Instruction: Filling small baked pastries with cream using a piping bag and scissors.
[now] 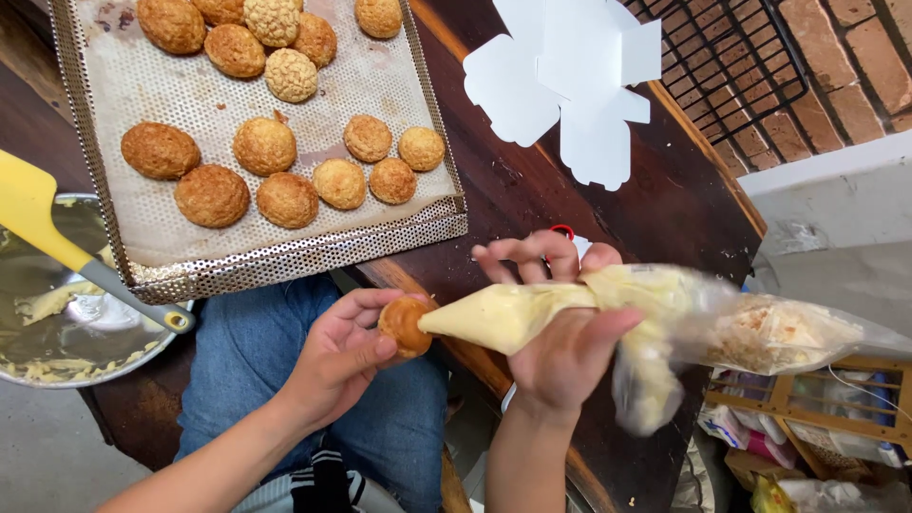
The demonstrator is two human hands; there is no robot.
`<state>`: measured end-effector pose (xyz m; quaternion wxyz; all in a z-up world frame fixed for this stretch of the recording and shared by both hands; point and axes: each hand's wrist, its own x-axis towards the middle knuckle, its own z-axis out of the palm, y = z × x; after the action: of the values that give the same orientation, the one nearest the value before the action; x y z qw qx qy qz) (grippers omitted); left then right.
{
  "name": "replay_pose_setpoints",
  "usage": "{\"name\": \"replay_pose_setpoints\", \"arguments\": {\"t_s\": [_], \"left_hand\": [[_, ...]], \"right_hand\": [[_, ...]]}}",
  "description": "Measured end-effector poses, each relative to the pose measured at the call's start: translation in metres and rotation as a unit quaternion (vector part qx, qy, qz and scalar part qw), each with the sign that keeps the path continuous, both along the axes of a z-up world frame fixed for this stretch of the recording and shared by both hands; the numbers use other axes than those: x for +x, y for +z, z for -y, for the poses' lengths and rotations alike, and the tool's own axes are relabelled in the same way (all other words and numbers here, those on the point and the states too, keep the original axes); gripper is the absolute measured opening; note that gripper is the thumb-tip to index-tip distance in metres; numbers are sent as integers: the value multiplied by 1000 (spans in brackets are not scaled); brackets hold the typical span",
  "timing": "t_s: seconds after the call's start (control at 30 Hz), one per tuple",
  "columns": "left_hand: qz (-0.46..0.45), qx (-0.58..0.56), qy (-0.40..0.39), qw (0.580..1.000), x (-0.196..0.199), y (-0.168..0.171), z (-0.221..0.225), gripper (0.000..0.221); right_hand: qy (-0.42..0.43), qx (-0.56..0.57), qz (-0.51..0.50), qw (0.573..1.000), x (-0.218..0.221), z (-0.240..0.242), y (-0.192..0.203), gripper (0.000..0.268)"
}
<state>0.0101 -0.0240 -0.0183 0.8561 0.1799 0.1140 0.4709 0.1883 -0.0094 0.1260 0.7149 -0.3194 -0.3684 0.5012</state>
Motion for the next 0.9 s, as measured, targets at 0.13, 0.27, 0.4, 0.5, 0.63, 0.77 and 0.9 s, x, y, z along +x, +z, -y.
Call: {"name": "replay_pose_setpoints", "arguments": {"t_s": [0.13,0.27,0.4,0.5,0.63,0.77,0.9], "left_hand": [[-10,-32,3,999,2,-3,1,50],[-3,-25,4,1000,1,-3,2,49],[-1,-1,4,1000,1,-1,3,49],[4,14,6,1000,1,-3,4,48],[8,16,5,1000,1,-3,4,48],[14,17,2,1000,1,-4,3,49],[15,21,-1,1000,0,-3,3,49]], "right_hand": [[-48,50,86,994,-18,1,-6,36],[-118,22,51,992,-11,3,-35,21],[-105,57,43,992,-9,2,-31,33],[-115,45,42,991,-10,0,-24,42],[-97,30,50,994,-5,1,-24,49],[-90,32,47,994,-2,1,-24,51],[-71,36,36,996,0,2,-24,51]]}}
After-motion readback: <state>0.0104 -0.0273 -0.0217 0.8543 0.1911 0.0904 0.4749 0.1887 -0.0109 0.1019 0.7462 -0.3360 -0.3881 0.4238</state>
